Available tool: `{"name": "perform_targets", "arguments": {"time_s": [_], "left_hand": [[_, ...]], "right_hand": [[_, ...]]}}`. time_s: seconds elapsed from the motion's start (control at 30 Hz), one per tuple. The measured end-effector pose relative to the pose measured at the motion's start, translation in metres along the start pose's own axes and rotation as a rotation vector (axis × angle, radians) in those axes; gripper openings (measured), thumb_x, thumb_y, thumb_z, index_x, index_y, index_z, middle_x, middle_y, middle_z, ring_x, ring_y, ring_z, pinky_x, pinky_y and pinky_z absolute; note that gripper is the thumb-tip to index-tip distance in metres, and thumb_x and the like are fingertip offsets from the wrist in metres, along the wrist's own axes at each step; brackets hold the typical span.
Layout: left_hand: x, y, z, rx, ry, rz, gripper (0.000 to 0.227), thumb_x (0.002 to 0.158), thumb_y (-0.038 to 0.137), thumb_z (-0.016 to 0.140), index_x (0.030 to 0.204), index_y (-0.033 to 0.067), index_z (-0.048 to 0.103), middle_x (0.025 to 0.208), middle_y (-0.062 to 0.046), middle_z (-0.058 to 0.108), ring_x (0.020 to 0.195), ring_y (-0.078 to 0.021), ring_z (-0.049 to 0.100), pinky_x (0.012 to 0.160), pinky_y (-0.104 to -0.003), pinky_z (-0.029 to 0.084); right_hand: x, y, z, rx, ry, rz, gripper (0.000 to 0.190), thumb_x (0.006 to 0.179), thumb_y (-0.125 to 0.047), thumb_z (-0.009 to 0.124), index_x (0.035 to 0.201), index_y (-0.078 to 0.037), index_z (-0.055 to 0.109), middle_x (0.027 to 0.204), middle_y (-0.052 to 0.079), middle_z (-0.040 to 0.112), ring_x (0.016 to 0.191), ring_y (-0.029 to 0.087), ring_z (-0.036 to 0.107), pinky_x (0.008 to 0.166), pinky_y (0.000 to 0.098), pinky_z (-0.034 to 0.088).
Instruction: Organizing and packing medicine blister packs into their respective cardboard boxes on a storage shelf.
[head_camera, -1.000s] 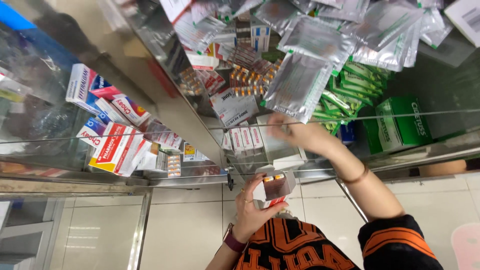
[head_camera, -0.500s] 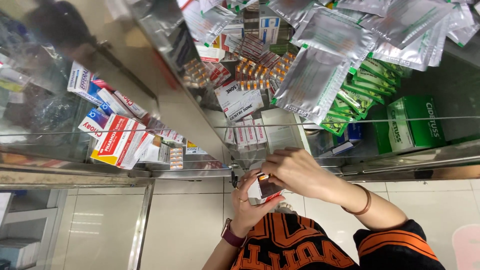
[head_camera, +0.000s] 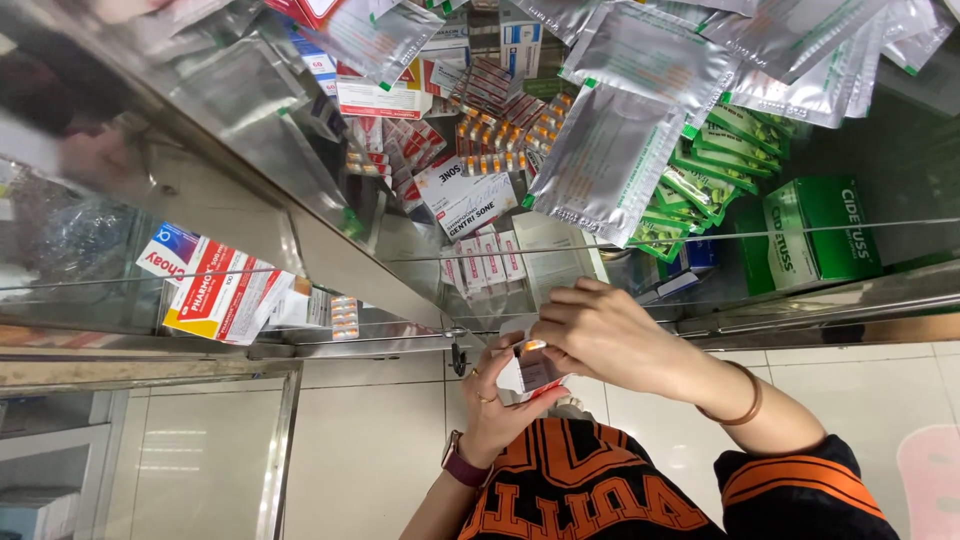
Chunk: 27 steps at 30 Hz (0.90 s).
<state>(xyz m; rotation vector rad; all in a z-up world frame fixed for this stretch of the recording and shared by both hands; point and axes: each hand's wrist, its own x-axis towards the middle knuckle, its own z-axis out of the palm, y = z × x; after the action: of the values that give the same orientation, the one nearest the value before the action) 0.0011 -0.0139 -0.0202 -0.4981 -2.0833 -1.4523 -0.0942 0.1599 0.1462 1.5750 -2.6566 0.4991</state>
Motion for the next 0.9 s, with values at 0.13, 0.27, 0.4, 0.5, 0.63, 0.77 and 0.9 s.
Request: {"name": "perform_targets", "arguments": {"time_s": [0.13, 0.27, 0.4, 0.5, 0.63, 0.77, 0.9], "left_hand": [[0.004, 0.007, 0.002, 0.014, -0.023, 0.044, 0.098, 0.070, 0.030, 0.100, 0.144, 0.0186, 0.037, 0.135, -0.017, 0.064, 0.114, -0.0330, 0.074, 0.088, -0.041, 0.067], [0.000, 0.005, 0.003, -0.078, -0.018, -0.025, 0.097, 0.073, 0.027, 0.101, 0.147, 0.0192, 0.038, 0.138, -0.018, 0.063, 0.117, -0.0306, 0.075, 0.092, -0.041, 0.067], [-0.002, 0.003, -0.002, -0.143, 0.046, -0.076, 0.100, 0.066, 0.022, 0.100, 0.146, 0.0172, 0.041, 0.137, -0.021, 0.061, 0.122, -0.0349, 0.066, 0.102, -0.046, 0.058], [-0.003, 0.002, -0.002, -0.134, 0.033, -0.063, 0.099, 0.067, 0.023, 0.101, 0.146, 0.0176, 0.041, 0.138, -0.019, 0.063, 0.121, -0.0323, 0.068, 0.102, -0.043, 0.059], [-0.006, 0.000, 0.000, -0.122, 0.044, -0.063, 0.097, 0.068, 0.024, 0.102, 0.145, 0.0184, 0.042, 0.138, -0.017, 0.064, 0.118, -0.0298, 0.071, 0.099, -0.041, 0.061], [-0.003, 0.002, -0.004, -0.083, 0.027, -0.047, 0.098, 0.067, 0.026, 0.101, 0.145, 0.0176, 0.040, 0.137, -0.017, 0.063, 0.119, -0.0312, 0.070, 0.100, -0.042, 0.060], [-0.005, -0.001, -0.003, -0.069, 0.028, -0.006, 0.094, 0.070, 0.026, 0.100, 0.142, 0.0167, 0.040, 0.134, -0.018, 0.064, 0.114, -0.0308, 0.072, 0.094, -0.040, 0.062]], "right_hand": [[-0.001, 0.000, 0.000, 0.015, -0.202, 0.025, 0.015, 0.072, -0.016, 0.081, 0.083, -0.007, 0.075, 0.082, 0.005, 0.072, 0.091, 0.023, 0.065, 0.084, 0.0403, 0.053], [-0.007, 0.001, 0.034, -0.028, 0.005, -0.022, 0.020, 0.071, -0.012, 0.078, 0.090, -0.007, 0.077, 0.091, 0.006, 0.073, 0.091, 0.023, 0.067, 0.083, 0.0397, 0.054], [-0.004, -0.007, 0.030, 0.148, 0.044, 0.102, 0.021, 0.074, -0.014, 0.079, 0.091, -0.004, 0.075, 0.091, 0.010, 0.071, 0.085, 0.029, 0.069, 0.074, 0.0402, 0.055], [-0.003, -0.007, 0.028, 0.091, -0.012, 0.125, 0.018, 0.075, -0.016, 0.078, 0.089, -0.005, 0.074, 0.089, 0.008, 0.071, 0.084, 0.030, 0.069, 0.074, 0.0413, 0.055], [-0.005, -0.006, 0.038, 0.087, -0.127, 0.195, 0.021, 0.080, -0.017, 0.075, 0.098, -0.006, 0.074, 0.095, 0.007, 0.070, 0.077, 0.028, 0.068, 0.067, 0.0405, 0.054], [-0.005, -0.009, 0.041, -0.163, 0.086, -0.003, 0.026, 0.062, -0.013, 0.073, 0.087, -0.007, 0.074, 0.087, 0.005, 0.069, 0.087, 0.023, 0.070, 0.077, 0.0368, 0.053], [-0.005, -0.009, 0.042, -0.183, 0.054, 0.033, 0.031, 0.064, -0.013, 0.074, 0.094, -0.007, 0.074, 0.085, 0.004, 0.069, 0.083, 0.022, 0.069, 0.076, 0.0351, 0.052]]}}
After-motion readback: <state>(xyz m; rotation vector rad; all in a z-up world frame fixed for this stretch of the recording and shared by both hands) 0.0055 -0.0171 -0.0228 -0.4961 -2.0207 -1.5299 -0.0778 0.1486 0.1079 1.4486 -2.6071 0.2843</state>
